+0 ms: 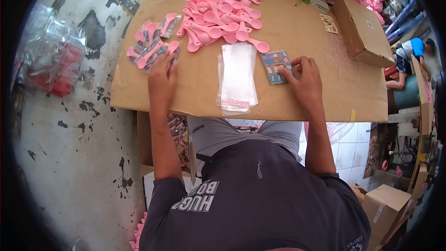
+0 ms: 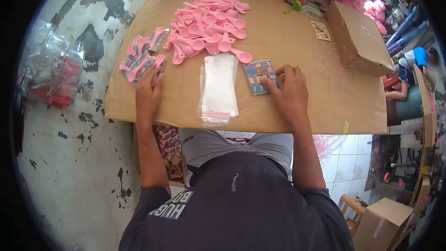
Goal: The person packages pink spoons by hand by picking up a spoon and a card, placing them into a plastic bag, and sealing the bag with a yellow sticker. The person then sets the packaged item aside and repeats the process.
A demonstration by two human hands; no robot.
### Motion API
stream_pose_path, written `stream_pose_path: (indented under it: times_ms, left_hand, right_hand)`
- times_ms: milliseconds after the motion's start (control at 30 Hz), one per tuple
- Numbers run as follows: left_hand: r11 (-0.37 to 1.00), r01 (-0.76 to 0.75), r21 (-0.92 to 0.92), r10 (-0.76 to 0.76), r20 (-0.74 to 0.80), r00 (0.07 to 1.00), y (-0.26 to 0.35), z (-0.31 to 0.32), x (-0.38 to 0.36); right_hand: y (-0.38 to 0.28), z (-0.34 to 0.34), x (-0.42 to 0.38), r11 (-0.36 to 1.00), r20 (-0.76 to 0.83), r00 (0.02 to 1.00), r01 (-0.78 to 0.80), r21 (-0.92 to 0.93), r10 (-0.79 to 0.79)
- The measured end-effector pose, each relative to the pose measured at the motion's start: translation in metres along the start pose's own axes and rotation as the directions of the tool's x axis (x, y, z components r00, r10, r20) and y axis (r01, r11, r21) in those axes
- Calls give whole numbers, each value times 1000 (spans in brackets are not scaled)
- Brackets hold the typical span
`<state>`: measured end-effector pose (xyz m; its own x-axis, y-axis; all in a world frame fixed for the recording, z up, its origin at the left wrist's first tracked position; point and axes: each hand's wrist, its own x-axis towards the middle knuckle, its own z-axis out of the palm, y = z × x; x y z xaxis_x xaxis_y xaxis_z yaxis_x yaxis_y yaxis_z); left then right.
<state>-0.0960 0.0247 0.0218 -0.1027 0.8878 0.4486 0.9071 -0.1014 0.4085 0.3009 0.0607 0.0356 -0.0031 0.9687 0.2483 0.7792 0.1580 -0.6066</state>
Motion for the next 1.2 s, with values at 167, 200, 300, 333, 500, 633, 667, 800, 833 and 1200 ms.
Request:
stream_pose_path:
  times_ms: [167, 200, 300, 333, 500, 633, 667, 800, 833, 1200]
  left_hand:
    - [985, -54, -162, 16, -224, 975, 49, -2, -5]
    - [961, 135, -239, -163, -99, 982, 69, -1, -10]
    - [913, 290, -287, -269, 113, 957, 108, 19, -19]
    - [924, 260, -279, -215, 181, 960, 116, 25, -20]
    - [941, 196, -275, -154, 166, 974, 122, 41, -20]
    - [749, 401, -527, -321, 240, 916, 114, 42, -23]
    - [748, 398, -531, -319, 238, 918, 110, 44, -25]
    - [631, 317, -708, -325, 130, 937, 94, 47, -28]
    - [520, 331, -788, -352, 155, 923, 91, 48, -29]
    - [596, 307, -743, -324, 127, 937, 94, 49, -34]
  right_hand:
    - [15, 5, 4, 977, 2, 998, -59, 206, 60]
    - [18, 6, 4, 955, 22, 995, -104, 277, 102]
    - [25, 5, 3, 934, -2, 992, -116, 338, 124]
    - [26, 5, 2, 939, -37, 994, -81, 335, 99]
    - [26, 2, 1, 925, -61, 993, -68, 374, 97]
    - [23, 4, 0, 909, -66, 991, -79, 410, 116]
    - [22, 4, -1, 910, -70, 991, -76, 408, 114]
    - [27, 7, 3, 832, -76, 983, -97, 546, 165]
    - [29, 7, 3, 758, -73, 979, -98, 645, 188]
    - [-7, -4, -58, 865, 45, 942, 285, 413, -332]
